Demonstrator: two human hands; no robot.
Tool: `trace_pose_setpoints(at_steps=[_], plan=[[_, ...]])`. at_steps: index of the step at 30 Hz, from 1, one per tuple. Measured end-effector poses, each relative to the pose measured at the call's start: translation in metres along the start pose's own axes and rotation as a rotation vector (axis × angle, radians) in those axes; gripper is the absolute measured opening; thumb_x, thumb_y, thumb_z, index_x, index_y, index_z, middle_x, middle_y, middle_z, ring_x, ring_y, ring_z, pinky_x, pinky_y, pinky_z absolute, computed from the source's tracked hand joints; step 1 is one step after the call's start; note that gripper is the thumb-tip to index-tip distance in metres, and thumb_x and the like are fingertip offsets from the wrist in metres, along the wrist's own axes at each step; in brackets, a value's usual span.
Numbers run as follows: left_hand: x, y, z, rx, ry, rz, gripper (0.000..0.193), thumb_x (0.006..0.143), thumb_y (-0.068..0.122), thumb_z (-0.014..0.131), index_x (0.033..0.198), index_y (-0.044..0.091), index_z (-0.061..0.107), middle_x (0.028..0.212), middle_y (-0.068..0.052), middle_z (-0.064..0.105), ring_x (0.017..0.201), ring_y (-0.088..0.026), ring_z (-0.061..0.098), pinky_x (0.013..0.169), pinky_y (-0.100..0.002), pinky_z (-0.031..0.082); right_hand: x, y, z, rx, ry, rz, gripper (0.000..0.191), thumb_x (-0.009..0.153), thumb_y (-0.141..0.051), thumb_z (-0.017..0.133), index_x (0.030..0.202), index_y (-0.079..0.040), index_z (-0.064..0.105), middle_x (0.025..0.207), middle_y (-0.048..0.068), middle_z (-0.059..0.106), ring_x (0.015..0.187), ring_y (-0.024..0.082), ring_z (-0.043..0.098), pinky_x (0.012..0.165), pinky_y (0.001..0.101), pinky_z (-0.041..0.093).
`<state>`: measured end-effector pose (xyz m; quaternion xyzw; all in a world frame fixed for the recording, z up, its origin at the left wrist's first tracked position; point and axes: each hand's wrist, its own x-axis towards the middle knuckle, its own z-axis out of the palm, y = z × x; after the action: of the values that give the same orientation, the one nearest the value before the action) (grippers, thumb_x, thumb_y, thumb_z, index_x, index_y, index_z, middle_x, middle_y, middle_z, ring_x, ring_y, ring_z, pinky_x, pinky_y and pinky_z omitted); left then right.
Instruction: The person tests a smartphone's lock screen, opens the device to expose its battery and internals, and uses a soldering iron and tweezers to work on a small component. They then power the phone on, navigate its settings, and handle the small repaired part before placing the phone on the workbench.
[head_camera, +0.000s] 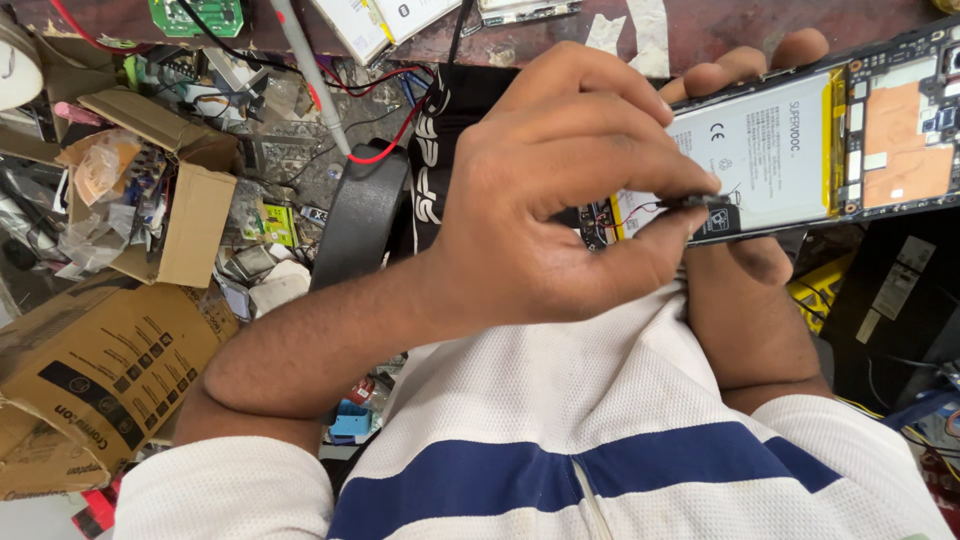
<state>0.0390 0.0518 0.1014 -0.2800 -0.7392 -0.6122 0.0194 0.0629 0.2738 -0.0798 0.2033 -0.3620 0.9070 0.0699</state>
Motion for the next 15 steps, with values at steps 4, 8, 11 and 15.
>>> trace_pose_setpoints(at_steps=[4, 8, 11, 15], plan=[[0.0010, 0.0009, -0.0013, -0.009, -0.019, 0.046, 0.019, 0.082, 0.004, 0.085, 0.099, 0.005, 0.076, 0.099, -0.005, 0.072, 0.106, -0.023, 0.066, 0.091, -0.033, 0.056, 0.0022, 0.0007, 0.0022, -0.001, -0.017, -0.011, 0.137, 0.052, -0.064, 0.100, 0.153, -0.009, 0.025, 0.138, 0.019, 0.056, 0.130, 0.031, 0.061, 0.103, 0.0433, 0.060], [0.0015, 0.0021, -0.0050, 0.020, -0.045, 0.091, 0.020, 0.083, 0.005, 0.086, 0.100, 0.005, 0.077, 0.098, -0.006, 0.072, 0.107, -0.024, 0.065, 0.092, -0.033, 0.055, 0.0050, 0.0016, 0.0048, -0.015, -0.030, -0.024, 0.137, 0.052, -0.065, 0.099, 0.153, -0.008, 0.026, 0.138, 0.019, 0.056, 0.130, 0.031, 0.061, 0.103, 0.0434, 0.060], [0.0018, 0.0013, -0.0039, 0.027, -0.038, 0.138, 0.019, 0.084, 0.006, 0.087, 0.101, 0.005, 0.077, 0.099, -0.007, 0.072, 0.107, -0.024, 0.065, 0.093, -0.033, 0.054, 0.0051, 0.0015, 0.0061, -0.024, -0.036, -0.035, 0.137, 0.053, -0.066, 0.099, 0.153, -0.008, 0.026, 0.138, 0.018, 0.056, 0.129, 0.031, 0.062, 0.103, 0.0434, 0.060], [0.0000, 0.0021, -0.0010, 0.050, -0.017, 0.172, 0.020, 0.082, 0.007, 0.087, 0.099, 0.005, 0.077, 0.096, -0.007, 0.073, 0.104, -0.024, 0.065, 0.093, -0.036, 0.052, 0.0043, 0.0013, 0.0077, -0.039, -0.038, -0.051, 0.136, 0.053, -0.067, 0.098, 0.153, -0.008, 0.026, 0.138, 0.018, 0.056, 0.129, 0.032, 0.062, 0.103, 0.0435, 0.060]])
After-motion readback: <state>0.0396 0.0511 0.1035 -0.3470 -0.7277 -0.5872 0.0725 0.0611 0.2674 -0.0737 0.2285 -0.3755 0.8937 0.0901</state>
